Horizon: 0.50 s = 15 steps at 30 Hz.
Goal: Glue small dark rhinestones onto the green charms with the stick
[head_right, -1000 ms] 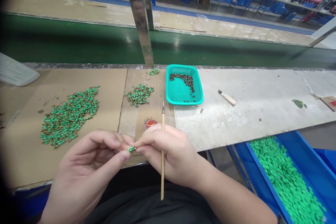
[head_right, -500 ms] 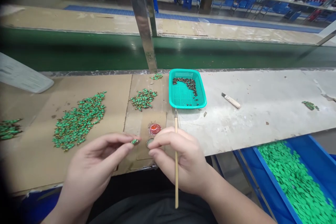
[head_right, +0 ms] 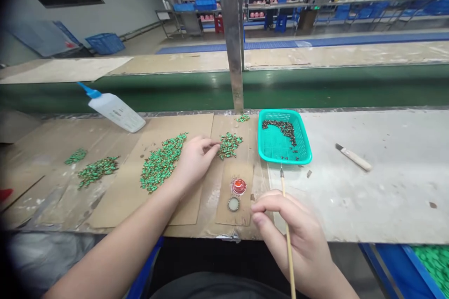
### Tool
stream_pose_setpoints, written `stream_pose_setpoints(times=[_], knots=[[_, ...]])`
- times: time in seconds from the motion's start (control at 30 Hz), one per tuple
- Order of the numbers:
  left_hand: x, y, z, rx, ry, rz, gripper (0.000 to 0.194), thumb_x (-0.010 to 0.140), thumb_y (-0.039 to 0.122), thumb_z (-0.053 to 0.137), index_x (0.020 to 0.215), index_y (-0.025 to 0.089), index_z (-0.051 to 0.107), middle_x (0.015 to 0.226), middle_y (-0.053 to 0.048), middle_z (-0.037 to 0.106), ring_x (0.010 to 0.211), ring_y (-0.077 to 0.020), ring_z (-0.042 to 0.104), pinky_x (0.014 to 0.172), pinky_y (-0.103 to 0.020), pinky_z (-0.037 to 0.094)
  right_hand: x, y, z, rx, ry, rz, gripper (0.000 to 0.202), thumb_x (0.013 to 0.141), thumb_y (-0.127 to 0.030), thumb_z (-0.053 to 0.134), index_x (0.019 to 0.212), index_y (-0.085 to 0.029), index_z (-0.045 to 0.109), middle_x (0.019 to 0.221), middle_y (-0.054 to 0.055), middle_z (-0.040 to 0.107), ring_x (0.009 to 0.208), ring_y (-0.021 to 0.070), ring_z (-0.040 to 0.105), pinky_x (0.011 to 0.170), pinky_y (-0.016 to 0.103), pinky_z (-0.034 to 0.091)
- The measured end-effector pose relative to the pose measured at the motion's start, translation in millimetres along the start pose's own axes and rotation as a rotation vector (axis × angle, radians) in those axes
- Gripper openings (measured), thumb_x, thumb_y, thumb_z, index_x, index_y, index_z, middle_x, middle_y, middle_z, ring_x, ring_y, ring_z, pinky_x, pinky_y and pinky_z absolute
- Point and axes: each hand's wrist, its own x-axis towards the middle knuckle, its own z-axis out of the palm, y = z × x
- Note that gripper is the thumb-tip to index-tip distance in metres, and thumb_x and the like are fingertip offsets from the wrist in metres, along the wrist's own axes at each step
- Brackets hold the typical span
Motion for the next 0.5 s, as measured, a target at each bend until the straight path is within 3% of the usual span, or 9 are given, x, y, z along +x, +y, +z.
stream_pose_setpoints(times=[0.17,0.23,0.33,0.5], knots=[[41,-33,-57.9,0.191,0.011,-0.207,0.035,0.116,0.041,0.084,0.146,0.022,0.081,0.151,-0.014,0.082,0.128,-0.0332,0.083,0.108,-0.056,0.073,0,4,-8,-0.046,0.026,0.007,0.014,0.114,-0.021,0.077,0.111,-0.032,0.085,0.095,0.001,0.088,0.087,0.0203,0.087,0.079,0.025,0.072],[61,-43,-73.6,0.246,-0.044,-0.283,0.036,0.116,0.041,0.085,0.147,0.023,0.081,0.152,-0.013,0.082,0.127,-0.0331,0.083,0.107,-0.055,0.073,1,4,-9,-0.045,0.018,-0.002,0.014,0.114,-0.021,0.077,0.110,-0.031,0.085,0.094,0.001,0.088,0.086,0.0196,0.088,0.077,0.024,0.071],[77,-47,-81.9,0.299,-0.124,-0.342,0.036,0.116,0.040,0.085,0.148,0.023,0.081,0.153,-0.013,0.082,0.127,-0.0330,0.083,0.106,-0.054,0.074,0,5,-8,-0.028,0.004,0.011,0.013,0.116,-0.024,0.078,0.109,-0.031,0.085,0.095,0.000,0.088,0.086,0.0194,0.087,0.077,0.025,0.070],[73,-37,-81.6,0.308,-0.166,-0.351,0.043,0.115,0.041,0.087,0.151,0.021,0.078,0.154,-0.014,0.080,0.129,-0.0349,0.083,0.108,-0.058,0.073,-1,8,-6,0.096,0.028,0.077,0.026,0.128,-0.042,0.065,0.118,-0.034,0.088,0.094,0.001,0.086,0.088,0.0197,0.085,0.083,0.030,0.069]])
